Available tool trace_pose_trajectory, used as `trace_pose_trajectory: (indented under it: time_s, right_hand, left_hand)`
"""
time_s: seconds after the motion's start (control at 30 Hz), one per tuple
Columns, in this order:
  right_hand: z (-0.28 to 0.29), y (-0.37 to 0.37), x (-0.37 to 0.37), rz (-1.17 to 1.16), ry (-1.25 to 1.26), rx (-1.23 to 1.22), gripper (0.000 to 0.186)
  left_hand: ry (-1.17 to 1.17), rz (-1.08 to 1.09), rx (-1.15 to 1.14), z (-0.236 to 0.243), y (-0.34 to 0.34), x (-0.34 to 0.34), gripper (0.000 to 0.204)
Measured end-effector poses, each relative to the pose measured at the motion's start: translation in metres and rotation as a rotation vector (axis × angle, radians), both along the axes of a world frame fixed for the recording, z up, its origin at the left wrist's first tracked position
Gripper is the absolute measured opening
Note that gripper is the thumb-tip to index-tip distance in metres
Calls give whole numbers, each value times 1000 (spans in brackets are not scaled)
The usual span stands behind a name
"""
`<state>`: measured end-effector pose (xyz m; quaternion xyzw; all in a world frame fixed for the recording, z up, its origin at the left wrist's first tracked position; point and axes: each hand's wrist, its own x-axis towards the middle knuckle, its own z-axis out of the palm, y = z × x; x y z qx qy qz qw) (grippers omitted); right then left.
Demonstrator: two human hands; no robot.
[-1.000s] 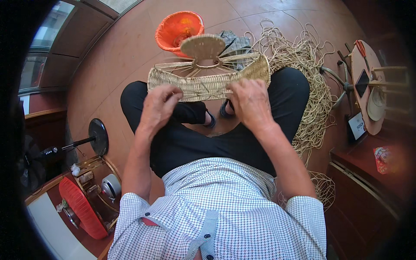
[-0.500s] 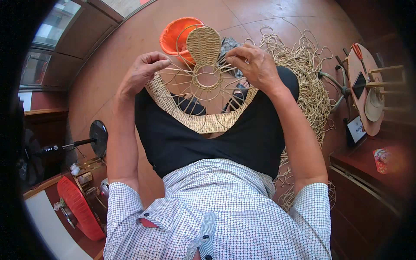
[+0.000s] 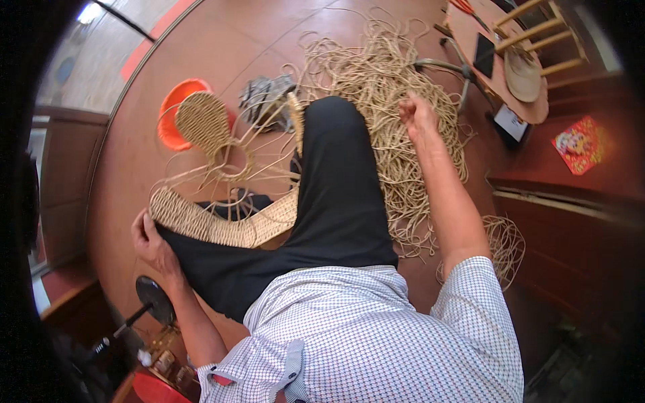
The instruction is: Weaving a decorative fan using straw strands.
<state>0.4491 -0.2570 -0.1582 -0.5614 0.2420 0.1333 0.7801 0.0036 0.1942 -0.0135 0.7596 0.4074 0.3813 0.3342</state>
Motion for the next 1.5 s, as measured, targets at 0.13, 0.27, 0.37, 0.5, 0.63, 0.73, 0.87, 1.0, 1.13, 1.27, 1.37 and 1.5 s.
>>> trace_pose_trajectory:
  time_s: [0.13,0.27,0.37,0.5,0.63,0.73,0.87,1.0,1.13,1.27,1.37,1.5]
  right_hand:
    - [-100,-73,-45,71,331,-63,5]
    - [-122,-57,-98,13,369,-183,30]
    - [-152,-64,-112,135,387,-224,32]
    - [-171,-47,-125,239,350,-189,33]
    - [-180,-41,-121,294,300,-93,56]
    - [-195,-39,-108,248,302,-38,69]
    - [-204,-37,-96,176,317,-96,76]
    - [-207,-58,-83,116,403,-134,69]
    - [-182,-54,-88,-109,374,-166,29]
    - [-142,-79,-90,-307,207,-169,16]
    - [-97,-103,-104,-307,100,21,15]
    - [29,-79,-125,-24,-6,418,15]
  left_hand:
    - [-10,-2,-40,-3,4,-5,26]
    - [-89,23,-121,-2,11,-6,27]
    - [-52,-8,-113,-6,17,-8,27]
    - [-56,-20,-141,-3,27,-12,27]
    - [-60,-28,-162,-2,26,-11,26]
    - [-46,-31,-153,-6,33,-19,26]
    - [-49,-46,-207,-5,39,-27,26]
    - [-17,-59,-217,-4,33,-18,26]
    - [-50,-66,-258,1,39,-27,26]
    - [-154,9,-247,4,36,-21,24]
    - [-118,102,-15,39,-33,28,21]
    - [41,-482,54,67,-128,75,22]
